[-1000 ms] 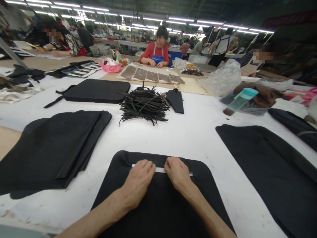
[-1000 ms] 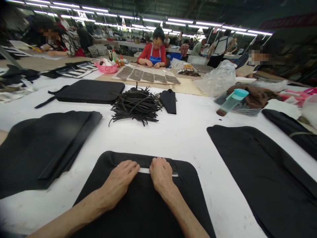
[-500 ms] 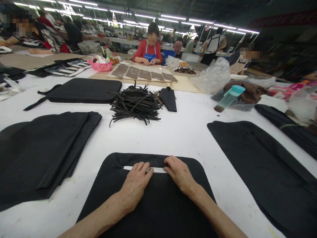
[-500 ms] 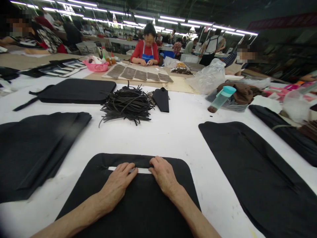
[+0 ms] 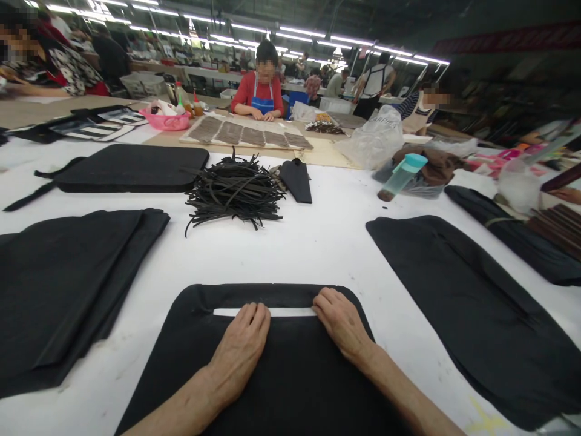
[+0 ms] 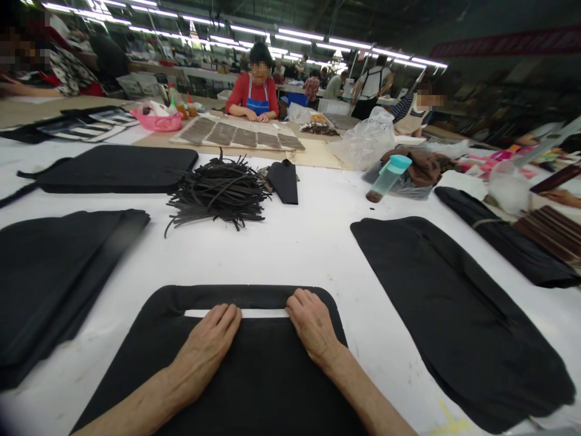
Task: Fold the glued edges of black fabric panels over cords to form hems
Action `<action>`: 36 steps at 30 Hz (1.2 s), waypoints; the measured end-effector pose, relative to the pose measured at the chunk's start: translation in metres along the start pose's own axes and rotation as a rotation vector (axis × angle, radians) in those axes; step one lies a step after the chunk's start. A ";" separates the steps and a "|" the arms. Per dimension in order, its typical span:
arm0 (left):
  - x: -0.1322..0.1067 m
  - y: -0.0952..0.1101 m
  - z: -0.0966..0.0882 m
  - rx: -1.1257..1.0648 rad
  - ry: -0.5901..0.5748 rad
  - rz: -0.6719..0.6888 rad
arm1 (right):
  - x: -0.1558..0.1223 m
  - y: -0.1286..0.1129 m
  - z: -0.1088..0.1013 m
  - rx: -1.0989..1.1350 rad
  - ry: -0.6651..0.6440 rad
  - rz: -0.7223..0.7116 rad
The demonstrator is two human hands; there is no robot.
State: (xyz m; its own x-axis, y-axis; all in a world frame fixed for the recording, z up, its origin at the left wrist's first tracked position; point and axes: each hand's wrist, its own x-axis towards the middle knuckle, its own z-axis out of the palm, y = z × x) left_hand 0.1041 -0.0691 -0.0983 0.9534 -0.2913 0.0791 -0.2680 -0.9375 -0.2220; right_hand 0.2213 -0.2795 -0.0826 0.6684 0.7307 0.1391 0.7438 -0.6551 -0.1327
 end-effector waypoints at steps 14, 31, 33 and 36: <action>0.006 0.001 -0.012 0.003 -0.080 0.002 | 0.029 -0.016 -0.023 -0.018 -0.360 0.344; 0.024 0.025 -0.018 0.020 -0.048 -0.044 | 0.028 -0.010 -0.025 0.032 -0.374 0.397; 0.026 0.028 -0.016 0.041 -0.035 -0.004 | 0.029 -0.009 -0.025 0.033 -0.374 0.397; 0.028 0.028 -0.018 0.088 -0.064 0.039 | 0.031 -0.008 -0.024 0.037 -0.376 0.402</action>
State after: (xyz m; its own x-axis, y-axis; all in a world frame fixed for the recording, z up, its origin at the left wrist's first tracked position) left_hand 0.1211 -0.1070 -0.0852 0.9501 -0.3118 0.0073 -0.2945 -0.9046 -0.3083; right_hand 0.2367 -0.2562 -0.0536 0.8468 0.4469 -0.2883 0.4251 -0.8945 -0.1381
